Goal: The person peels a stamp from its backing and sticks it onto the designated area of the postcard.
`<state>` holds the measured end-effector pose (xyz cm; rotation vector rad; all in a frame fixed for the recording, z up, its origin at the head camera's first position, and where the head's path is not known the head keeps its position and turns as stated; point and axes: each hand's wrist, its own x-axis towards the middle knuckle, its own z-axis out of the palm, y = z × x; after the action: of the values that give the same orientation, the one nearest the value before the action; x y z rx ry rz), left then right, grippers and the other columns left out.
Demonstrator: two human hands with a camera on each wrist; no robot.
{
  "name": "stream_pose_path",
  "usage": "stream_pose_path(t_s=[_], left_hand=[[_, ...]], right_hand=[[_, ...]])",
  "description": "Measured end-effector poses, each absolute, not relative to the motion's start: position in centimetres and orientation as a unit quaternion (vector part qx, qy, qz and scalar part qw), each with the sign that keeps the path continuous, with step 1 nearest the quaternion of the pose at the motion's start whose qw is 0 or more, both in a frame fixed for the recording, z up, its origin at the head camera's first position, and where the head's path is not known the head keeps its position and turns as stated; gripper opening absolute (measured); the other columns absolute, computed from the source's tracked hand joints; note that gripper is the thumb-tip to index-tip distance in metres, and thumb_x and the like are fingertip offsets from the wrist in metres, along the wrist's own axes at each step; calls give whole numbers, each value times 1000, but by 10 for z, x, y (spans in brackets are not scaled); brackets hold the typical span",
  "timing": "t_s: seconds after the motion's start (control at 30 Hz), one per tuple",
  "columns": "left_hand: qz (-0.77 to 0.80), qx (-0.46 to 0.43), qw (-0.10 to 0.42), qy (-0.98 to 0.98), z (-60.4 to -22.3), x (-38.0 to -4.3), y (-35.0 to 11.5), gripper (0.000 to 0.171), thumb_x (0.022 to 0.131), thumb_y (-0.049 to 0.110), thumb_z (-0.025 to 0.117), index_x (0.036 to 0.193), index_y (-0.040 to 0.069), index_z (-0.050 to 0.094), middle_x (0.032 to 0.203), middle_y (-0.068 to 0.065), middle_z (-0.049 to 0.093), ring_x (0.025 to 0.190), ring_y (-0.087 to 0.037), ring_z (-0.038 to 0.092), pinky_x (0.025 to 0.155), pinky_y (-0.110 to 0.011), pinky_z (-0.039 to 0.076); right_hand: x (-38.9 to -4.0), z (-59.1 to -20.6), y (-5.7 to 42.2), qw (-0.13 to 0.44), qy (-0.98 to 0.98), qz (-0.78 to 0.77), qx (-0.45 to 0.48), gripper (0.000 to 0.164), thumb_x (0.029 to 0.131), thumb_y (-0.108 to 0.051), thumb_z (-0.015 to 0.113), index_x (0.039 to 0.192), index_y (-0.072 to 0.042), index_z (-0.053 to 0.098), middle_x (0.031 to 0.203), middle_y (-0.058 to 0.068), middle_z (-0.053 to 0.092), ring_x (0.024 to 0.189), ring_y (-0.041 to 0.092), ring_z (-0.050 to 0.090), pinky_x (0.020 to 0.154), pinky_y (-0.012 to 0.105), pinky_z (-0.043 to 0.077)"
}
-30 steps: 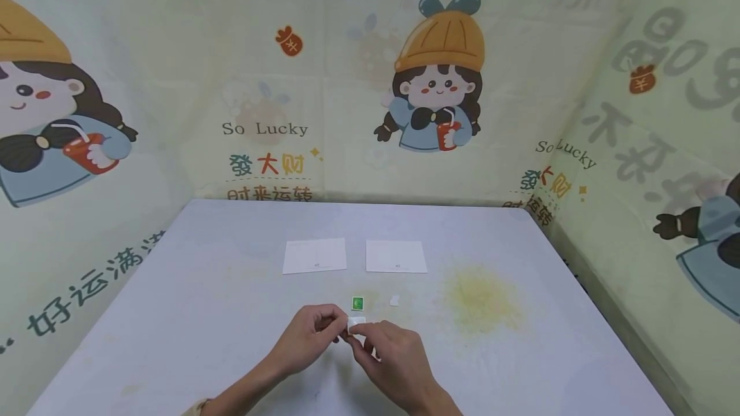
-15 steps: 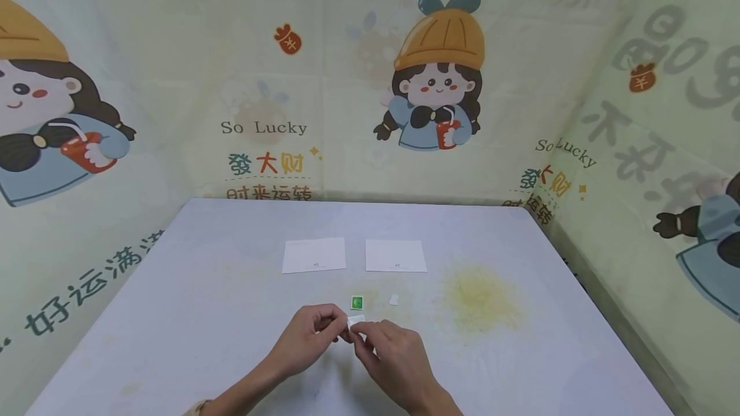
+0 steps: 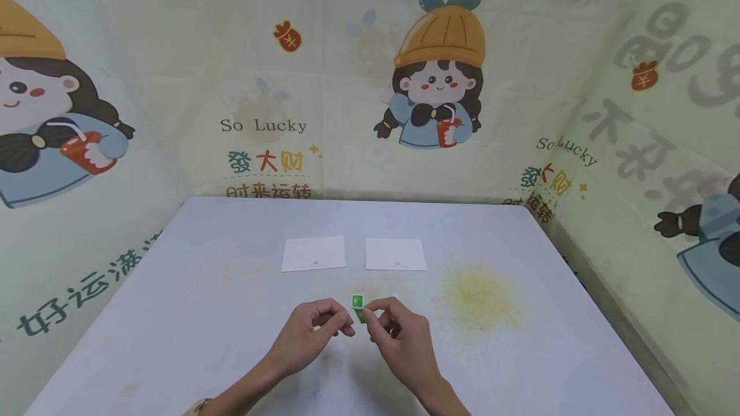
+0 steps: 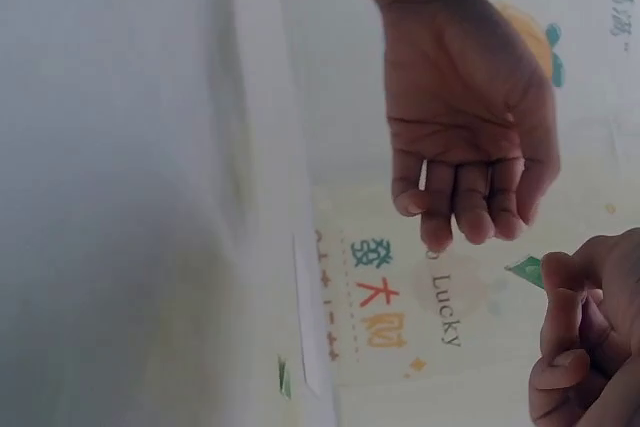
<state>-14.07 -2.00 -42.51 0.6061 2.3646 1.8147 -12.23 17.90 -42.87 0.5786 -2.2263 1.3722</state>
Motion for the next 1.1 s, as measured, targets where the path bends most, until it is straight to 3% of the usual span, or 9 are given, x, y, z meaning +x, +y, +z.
stream_pose_path(t_s=[0.17, 0.43, 0.6, 0.77, 0.93, 1.1], left_hand=[[592, 193, 42, 782, -424, -142, -20, 19, 103, 22, 61, 92, 13, 73, 81, 5, 75, 82, -24, 74, 74, -32, 47], [571, 205, 10, 795, -425, -144, -18, 16, 103, 19, 60, 93, 15, 72, 82, 4, 74, 74, -13, 68, 69, -32, 49], [554, 216, -21, 804, -427, -146, -17, 13, 101, 16, 61, 93, 15, 71, 82, 5, 72, 72, -6, 64, 66, -30, 51], [510, 234, -102, 821, -431, -150, -16, 6, 96, 10, 66, 93, 13, 70, 84, 9, 71, 79, -4, 64, 73, -30, 57], [439, 237, -172, 849, -436, -155, -15, 6, 92, 12, 71, 96, 14, 68, 93, 4, 73, 88, -10, 67, 79, -33, 58], [385, 246, -207, 865, -441, -161, -13, 17, 88, 10, 74, 105, 7, 70, 101, -4, 75, 97, -19, 70, 84, -37, 58]], right_hand=[[-123, -421, 182, 129, -803, 574, 93, 3, 94, -16, 76, 95, -18, 74, 58, -3, 59, 46, 10, 49, 41, 23, 37], [-127, -416, 186, 70, -790, 609, 15, 8, 93, -22, 77, 95, -14, 75, 59, 6, 57, 53, 18, 53, 45, 23, 38], [-131, -416, 188, 71, -787, 613, 1, 11, 93, -25, 77, 95, -14, 75, 59, 6, 57, 54, 14, 51, 46, 24, 38], [-134, -416, 194, 89, -788, 609, 1, 10, 93, -23, 76, 95, -13, 74, 59, 5, 56, 54, 13, 50, 47, 24, 38], [-140, -417, 203, 108, -782, 614, 6, 12, 95, -21, 75, 96, -9, 73, 60, 4, 56, 54, 12, 50, 48, 23, 40], [-146, -419, 210, 119, -777, 619, -1, 18, 96, -21, 74, 101, -4, 73, 62, 4, 56, 54, 12, 50, 47, 22, 37]])
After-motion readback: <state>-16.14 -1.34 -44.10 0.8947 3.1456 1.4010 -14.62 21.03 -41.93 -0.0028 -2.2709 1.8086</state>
